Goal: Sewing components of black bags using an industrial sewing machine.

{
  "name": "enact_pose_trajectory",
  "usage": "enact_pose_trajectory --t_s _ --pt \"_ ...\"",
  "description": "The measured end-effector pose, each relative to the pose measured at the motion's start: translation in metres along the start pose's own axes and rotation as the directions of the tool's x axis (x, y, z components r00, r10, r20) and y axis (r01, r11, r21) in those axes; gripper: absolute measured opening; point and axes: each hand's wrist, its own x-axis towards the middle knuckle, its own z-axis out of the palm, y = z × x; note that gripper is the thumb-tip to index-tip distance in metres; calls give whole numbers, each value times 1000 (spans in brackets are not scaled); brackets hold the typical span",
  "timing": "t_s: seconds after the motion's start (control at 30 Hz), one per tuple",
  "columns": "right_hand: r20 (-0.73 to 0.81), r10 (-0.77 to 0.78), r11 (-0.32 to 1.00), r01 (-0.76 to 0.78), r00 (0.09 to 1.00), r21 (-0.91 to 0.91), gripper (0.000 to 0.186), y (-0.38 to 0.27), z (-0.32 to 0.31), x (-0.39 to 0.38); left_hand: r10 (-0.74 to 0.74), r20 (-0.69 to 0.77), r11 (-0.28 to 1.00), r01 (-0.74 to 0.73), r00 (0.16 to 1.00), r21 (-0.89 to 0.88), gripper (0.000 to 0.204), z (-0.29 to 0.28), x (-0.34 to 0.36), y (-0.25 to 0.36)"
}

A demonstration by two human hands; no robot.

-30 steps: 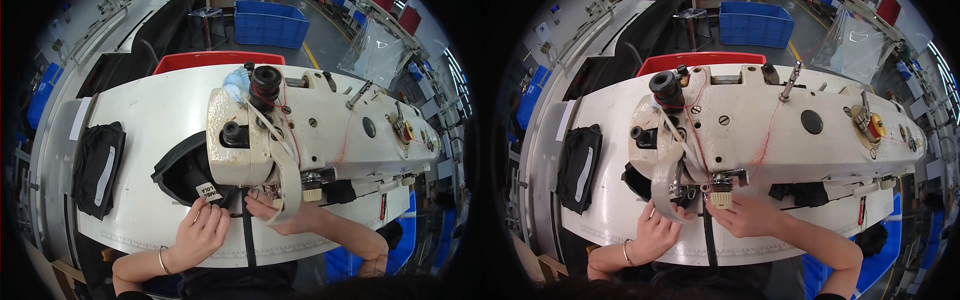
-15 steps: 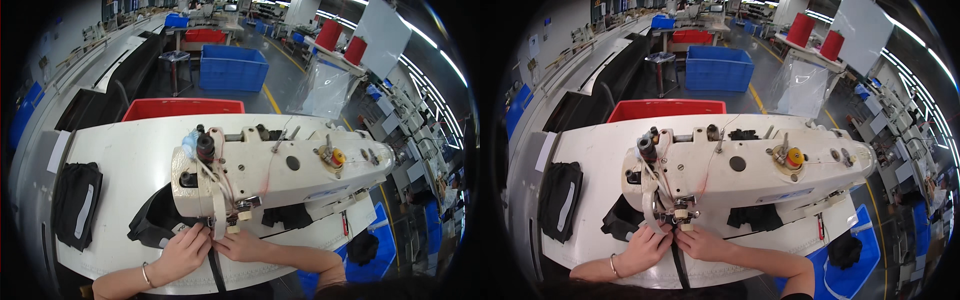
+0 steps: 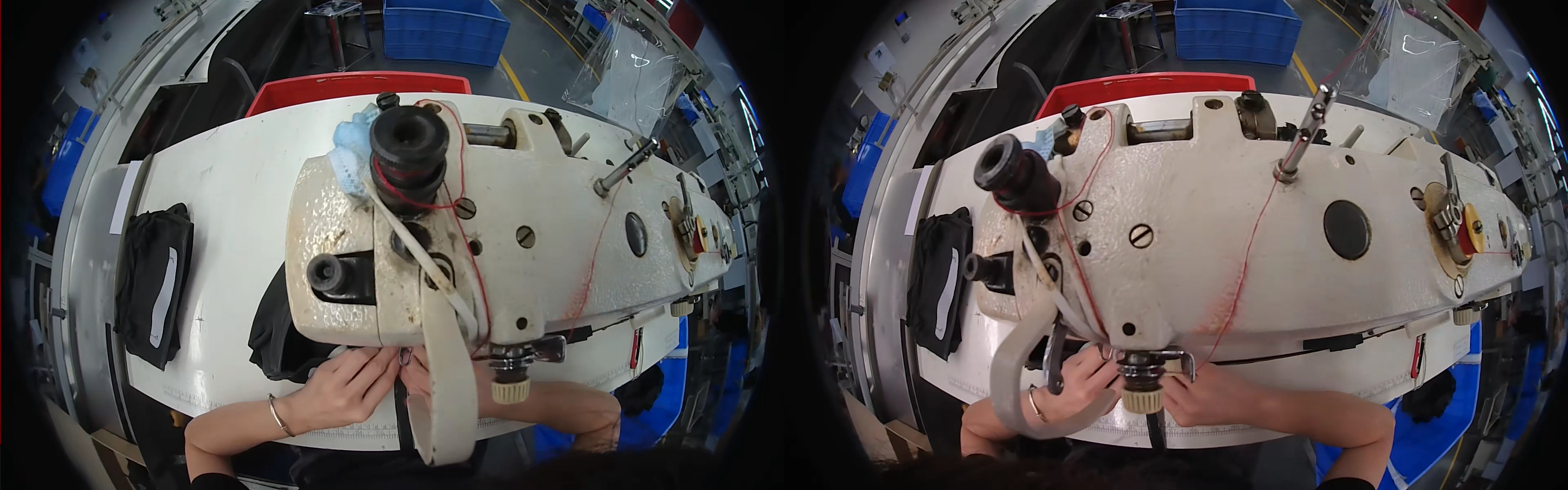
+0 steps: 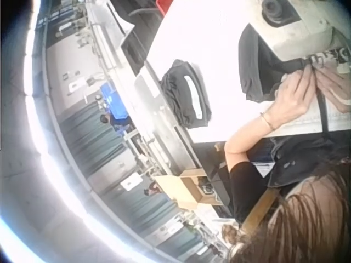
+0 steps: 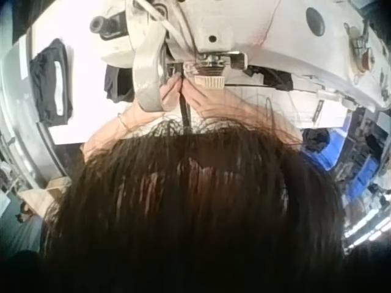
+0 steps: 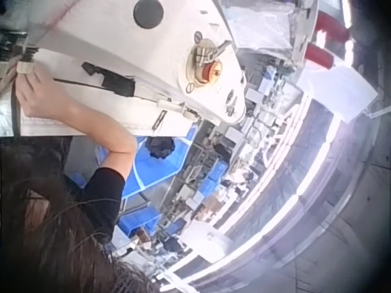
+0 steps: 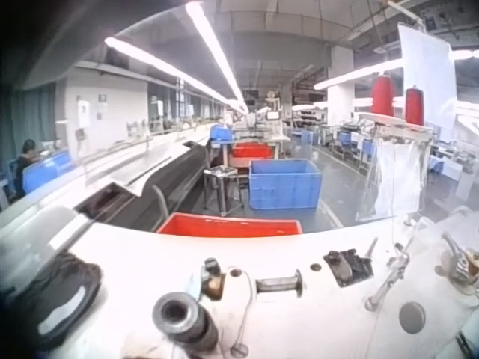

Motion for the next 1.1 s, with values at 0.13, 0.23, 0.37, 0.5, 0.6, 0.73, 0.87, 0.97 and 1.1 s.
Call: enact_pose_trajectory --t_s 0.13,0.23,0.37,0.5,0.6,0.73,0.87,0.97,1.1 --pt "-86 -58 994 50 995 -98 3 7 -20 6 15 13 999 -14 1000 -48 27 -2 1 -1" --pt "-47 -129 939 106 991 -328 5 1 -4 6 -5 -16 999 5 1000 -47 28 -1 -4 -3" --pt "-117 1 946 -39 993 -323 9 0 7 -2 -7 -19 998 6 1000 -60 28 4 0 -3" --pt "-212 321 945 -298 923 135 10 2 22 2 -43 -13 993 41 999 -107 32 16 -3 -10" --pt "-187 526 781 -385 830 491 12 -3 37 15 -112 -5 976 109 994 -189 29 17 -11 -24" --pt "-73 738 508 -481 671 715 13 0 17 8 -246 80 901 259 966 -349 25 31 3 -34" --pt "23 88 992 -86 996 -94 42 3 -21 10 -172 -74 985 171 982 -12 21 -8 15 -9" --pt "21 -40 980 35 999 197 40 -38 -33 -2 -260 318 952 187 912 242 15 -35 9 14" --pt "41 451 456 -270 892 848 33 -88 -41 -3 141 392 988 -101 909 -120 7 -73 -8 46"
